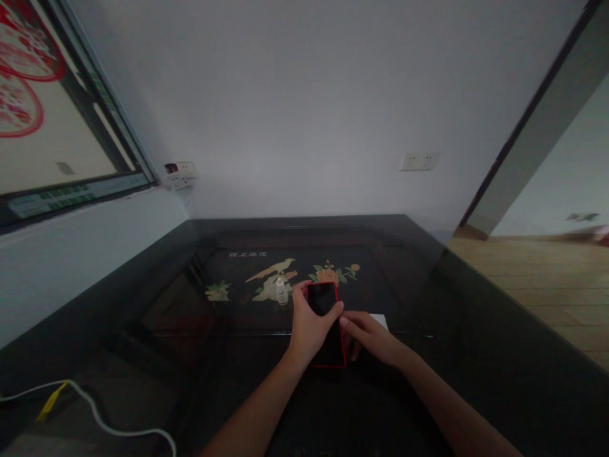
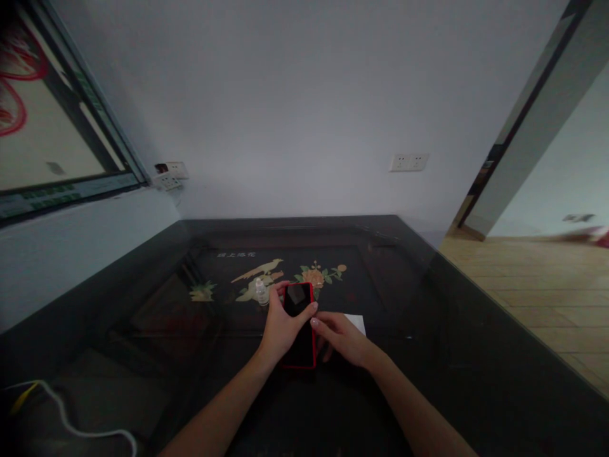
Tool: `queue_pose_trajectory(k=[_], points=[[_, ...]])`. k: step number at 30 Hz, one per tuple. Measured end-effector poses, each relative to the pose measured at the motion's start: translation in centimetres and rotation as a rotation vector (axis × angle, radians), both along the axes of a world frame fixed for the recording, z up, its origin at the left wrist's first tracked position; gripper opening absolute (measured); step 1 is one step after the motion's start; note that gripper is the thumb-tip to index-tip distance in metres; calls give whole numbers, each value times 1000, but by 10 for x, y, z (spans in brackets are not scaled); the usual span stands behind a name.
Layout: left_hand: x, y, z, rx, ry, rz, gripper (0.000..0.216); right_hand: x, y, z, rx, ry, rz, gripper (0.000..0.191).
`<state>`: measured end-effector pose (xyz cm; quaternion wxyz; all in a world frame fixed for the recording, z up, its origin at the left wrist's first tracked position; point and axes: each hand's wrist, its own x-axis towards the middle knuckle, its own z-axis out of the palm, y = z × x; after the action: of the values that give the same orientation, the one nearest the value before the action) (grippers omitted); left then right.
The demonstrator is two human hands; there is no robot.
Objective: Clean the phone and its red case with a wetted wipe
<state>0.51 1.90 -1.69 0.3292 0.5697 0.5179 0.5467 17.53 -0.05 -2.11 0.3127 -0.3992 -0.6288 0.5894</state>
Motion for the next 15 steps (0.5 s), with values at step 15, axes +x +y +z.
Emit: queue_pose_trajectory(k=[15], points=[[-12,22,-14,-94,-159,-53,35,5,6,1,-65,59,-97,48]])
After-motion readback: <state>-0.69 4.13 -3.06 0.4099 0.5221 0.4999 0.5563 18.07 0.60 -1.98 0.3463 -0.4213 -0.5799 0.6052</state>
